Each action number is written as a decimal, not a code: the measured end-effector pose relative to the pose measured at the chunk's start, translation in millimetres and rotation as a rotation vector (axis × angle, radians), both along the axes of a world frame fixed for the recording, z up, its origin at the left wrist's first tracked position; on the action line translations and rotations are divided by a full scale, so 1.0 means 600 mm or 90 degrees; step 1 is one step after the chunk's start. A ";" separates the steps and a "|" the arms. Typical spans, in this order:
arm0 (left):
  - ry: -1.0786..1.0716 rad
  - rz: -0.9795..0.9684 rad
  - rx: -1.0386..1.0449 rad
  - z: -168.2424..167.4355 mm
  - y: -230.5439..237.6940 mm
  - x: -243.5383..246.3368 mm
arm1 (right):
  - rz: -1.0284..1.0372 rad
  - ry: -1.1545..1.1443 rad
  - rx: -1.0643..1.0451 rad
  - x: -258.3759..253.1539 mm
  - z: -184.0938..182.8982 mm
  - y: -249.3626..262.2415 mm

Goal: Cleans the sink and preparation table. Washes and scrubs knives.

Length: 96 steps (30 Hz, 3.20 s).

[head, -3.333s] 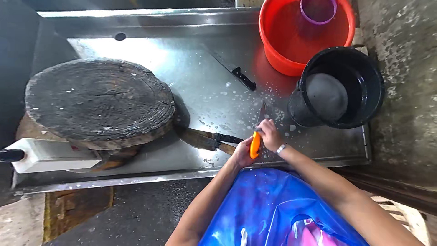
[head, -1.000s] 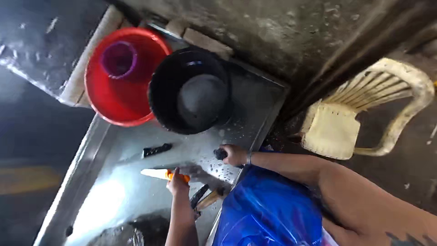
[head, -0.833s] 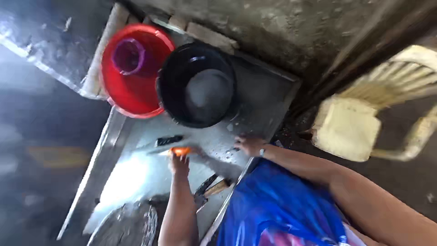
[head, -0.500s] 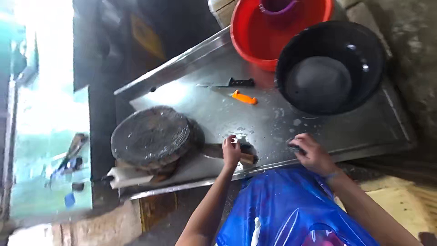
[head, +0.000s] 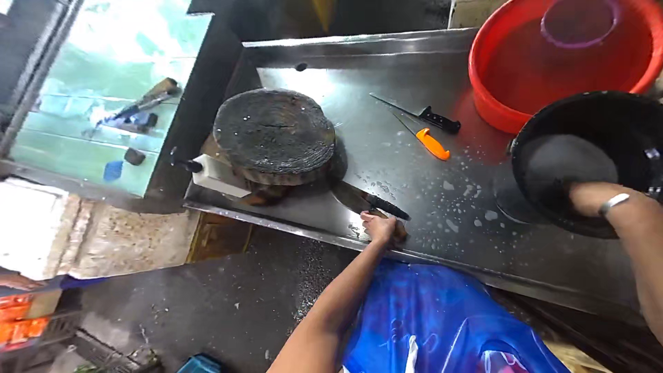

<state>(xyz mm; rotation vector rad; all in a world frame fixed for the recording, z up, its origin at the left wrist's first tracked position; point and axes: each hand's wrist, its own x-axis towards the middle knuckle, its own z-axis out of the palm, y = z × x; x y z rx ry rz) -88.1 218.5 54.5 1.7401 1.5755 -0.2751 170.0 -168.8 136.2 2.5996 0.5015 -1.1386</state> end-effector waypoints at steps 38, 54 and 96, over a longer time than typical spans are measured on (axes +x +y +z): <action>-0.479 0.202 -0.845 0.034 0.068 0.002 | 0.153 -0.117 0.907 -0.276 -0.108 0.475; -0.370 0.104 -0.795 0.041 0.067 0.024 | 0.130 -0.235 0.900 -0.233 -0.088 0.432; -0.532 0.212 -0.924 0.069 0.094 -0.030 | 0.123 -0.208 0.961 -0.261 -0.061 0.494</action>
